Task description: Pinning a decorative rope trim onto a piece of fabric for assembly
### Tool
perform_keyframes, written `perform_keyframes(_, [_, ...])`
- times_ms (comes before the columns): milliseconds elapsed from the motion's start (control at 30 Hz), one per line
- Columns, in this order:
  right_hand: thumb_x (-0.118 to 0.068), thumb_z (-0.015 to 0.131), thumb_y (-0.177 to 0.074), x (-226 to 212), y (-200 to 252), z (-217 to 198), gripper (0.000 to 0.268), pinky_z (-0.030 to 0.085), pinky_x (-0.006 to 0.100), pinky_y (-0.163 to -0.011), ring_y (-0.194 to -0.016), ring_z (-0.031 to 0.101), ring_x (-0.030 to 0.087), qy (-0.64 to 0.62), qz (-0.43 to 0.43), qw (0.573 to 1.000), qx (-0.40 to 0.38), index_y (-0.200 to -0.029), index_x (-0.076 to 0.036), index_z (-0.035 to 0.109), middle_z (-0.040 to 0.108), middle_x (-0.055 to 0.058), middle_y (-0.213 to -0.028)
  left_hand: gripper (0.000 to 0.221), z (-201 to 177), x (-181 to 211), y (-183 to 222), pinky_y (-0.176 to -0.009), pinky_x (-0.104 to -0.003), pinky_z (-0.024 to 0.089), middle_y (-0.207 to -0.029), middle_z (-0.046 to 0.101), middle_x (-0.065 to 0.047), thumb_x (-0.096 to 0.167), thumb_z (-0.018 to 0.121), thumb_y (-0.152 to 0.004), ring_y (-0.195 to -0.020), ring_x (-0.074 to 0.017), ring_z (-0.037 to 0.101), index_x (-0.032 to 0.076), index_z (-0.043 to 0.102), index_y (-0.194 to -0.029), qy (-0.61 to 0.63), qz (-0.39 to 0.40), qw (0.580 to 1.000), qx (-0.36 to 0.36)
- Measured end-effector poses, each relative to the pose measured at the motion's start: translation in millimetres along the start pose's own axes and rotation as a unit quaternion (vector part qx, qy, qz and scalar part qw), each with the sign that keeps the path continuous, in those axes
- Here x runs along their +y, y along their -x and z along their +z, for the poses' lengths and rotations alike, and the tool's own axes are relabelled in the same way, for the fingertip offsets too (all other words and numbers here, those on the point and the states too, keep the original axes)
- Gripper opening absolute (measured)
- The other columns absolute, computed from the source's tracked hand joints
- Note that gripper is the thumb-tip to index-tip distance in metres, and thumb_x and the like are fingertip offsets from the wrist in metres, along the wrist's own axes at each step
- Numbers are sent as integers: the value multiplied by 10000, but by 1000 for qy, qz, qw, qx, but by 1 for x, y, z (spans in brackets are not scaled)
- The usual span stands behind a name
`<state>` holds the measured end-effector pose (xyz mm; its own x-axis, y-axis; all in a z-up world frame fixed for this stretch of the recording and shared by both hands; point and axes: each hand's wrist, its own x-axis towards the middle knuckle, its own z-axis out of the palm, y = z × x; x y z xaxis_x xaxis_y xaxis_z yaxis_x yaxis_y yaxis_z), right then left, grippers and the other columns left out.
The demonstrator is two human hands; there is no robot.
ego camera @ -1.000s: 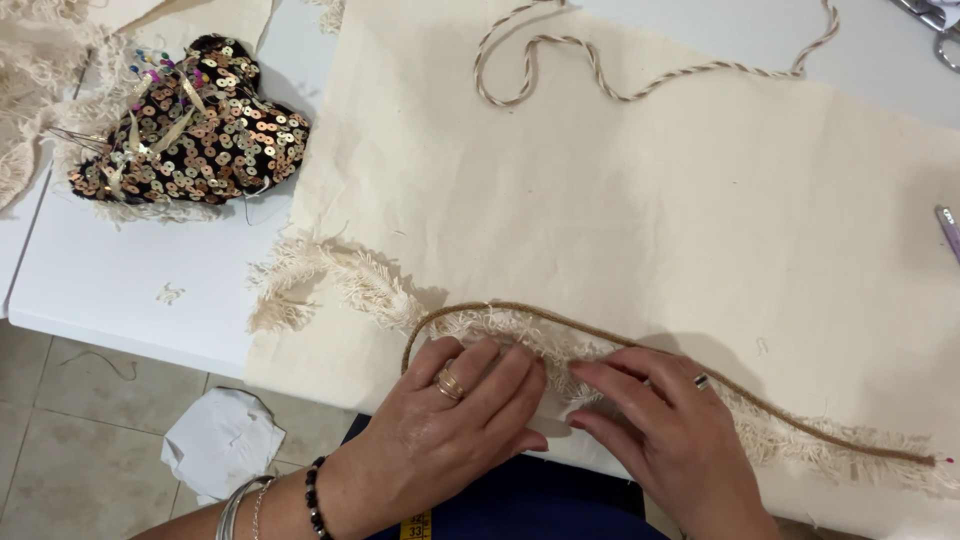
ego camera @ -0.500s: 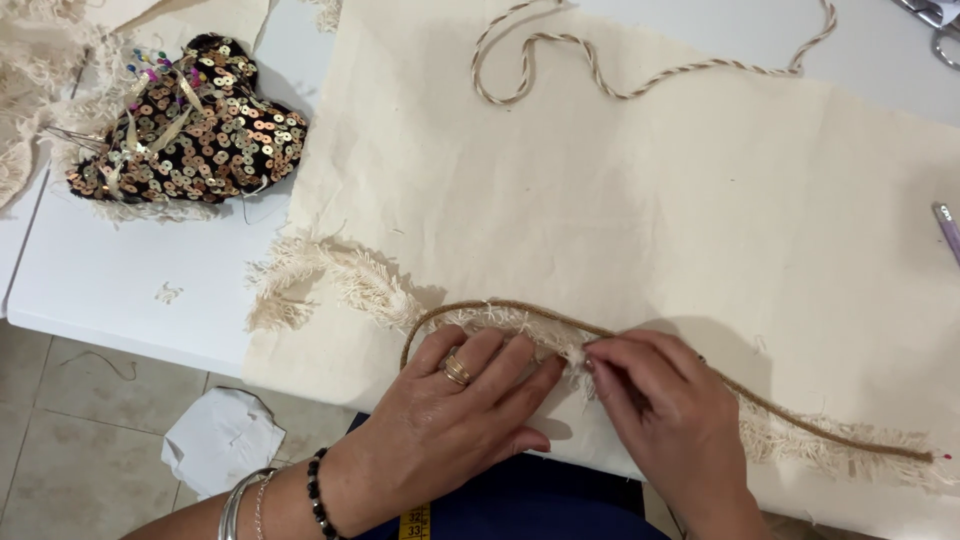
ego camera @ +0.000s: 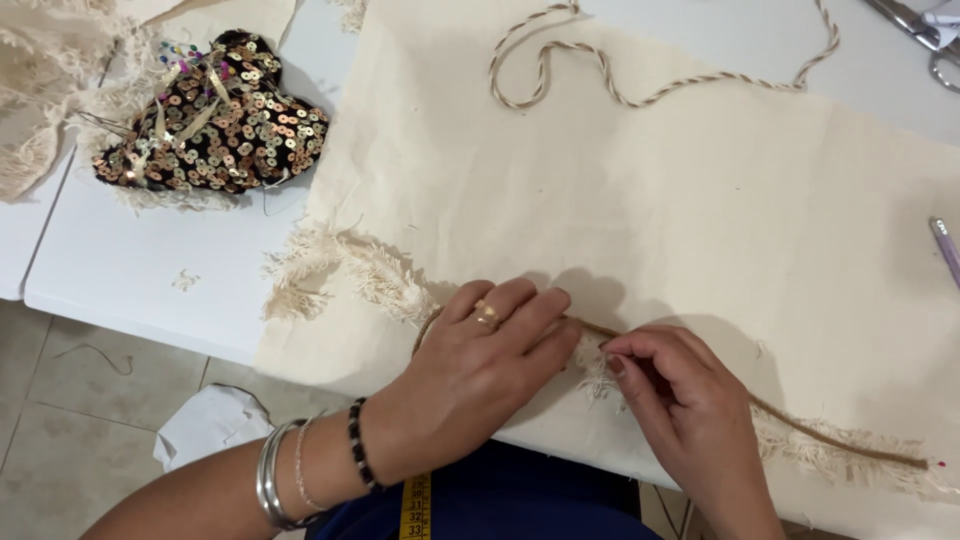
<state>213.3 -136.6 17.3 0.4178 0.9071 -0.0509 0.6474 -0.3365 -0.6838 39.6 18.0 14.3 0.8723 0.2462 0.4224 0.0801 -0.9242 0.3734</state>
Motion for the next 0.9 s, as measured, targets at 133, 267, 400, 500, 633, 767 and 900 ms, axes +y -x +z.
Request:
perform_keyframes(133, [-90, 663, -948, 9, 14, -7, 166, 554, 198, -704, -850, 706, 79, -6, -14, 999, 36, -1068, -134, 770, 721, 7, -1049, 59, 4, -2, -1, -870, -389, 409, -1195, 604, -105, 53, 579, -987, -1065, -279, 556, 81, 612, -947, -7, 18, 1000, -15])
perform_keyframes(267, [-63, 769, -868, 27, 24, -3, 282, 580, 233, -786, -912, 704, 134, 53, -153, 986, 39, -1141, -125, 738, 713, 44, -1073, 92, 7, -6, 3, -865, -390, 388, -1097, 592, -60, 27, 566, -958, -1037, -282, 558, 110, 593, -930, 27, -13, 999, -19])
perform_keyframes(400, [-29, 750, -903, 37, 25, 5, 348, 599, 299, -912, -975, 690, 188, 102, -223, 968, 46, -1238, -106, 700, 668, 78, -1115, 98, 3, -7, -2, -911, -397, 405, -1085, 626, -105, -23, 570, -993, -1007, -302, 583, 63, 590, -953, 47, 12, 999, -23])
perform_keyframes(500, [-10, 722, -919, 42, 26, 6, 357, 594, 282, -867, -977, 687, 180, 85, -219, 971, 37, -1259, -111, 683, 662, 67, -1125, 76, -10, -6, -11, -995, -442, 485, -1011, 658, -113, -33, 589, -1037, -1026, -296, 604, 30, 615, -1005, 0, 94, 995, 14])
perform_keyframes(633, [-24, 695, -929, 42, 26, 4, 342, 567, 288, -808, -925, 674, 178, 83, -204, 975, 15, -1257, -122, 691, 642, 62, -1101, 250, -13, -10, -12, -995, -376, 532, -810, 512, -21, 21, 553, -1064, -867, -193, 540, 110, 539, -830, -83, 138, 985, 54])
perform_keyframes(767, [-27, 652, -943, 37, 25, 3, 356, 524, 273, -756, -894, 642, 170, 84, -183, 979, -3, -1273, -152, 693, 627, 38, -1078, 168, -24, -20, -8, -919, -381, 561, -906, 573, -58, -1, 569, -1051, -870, -223, 557, 66, 628, -909, -89, 189, 978, 27])
perform_keyframes(900, [-15, 659, -893, 39, 25, 4, 503, 509, 313, -606, -836, 600, 183, 148, -170, 973, -43, -1346, -235, 650, 589, 20, -1064, 115, -28, -30, 1, -938, -385, 597, -1052, 639, -92, 29, 608, -1044, -936, -252, 629, -1, 671, -953, -41, 207, 977, 19])
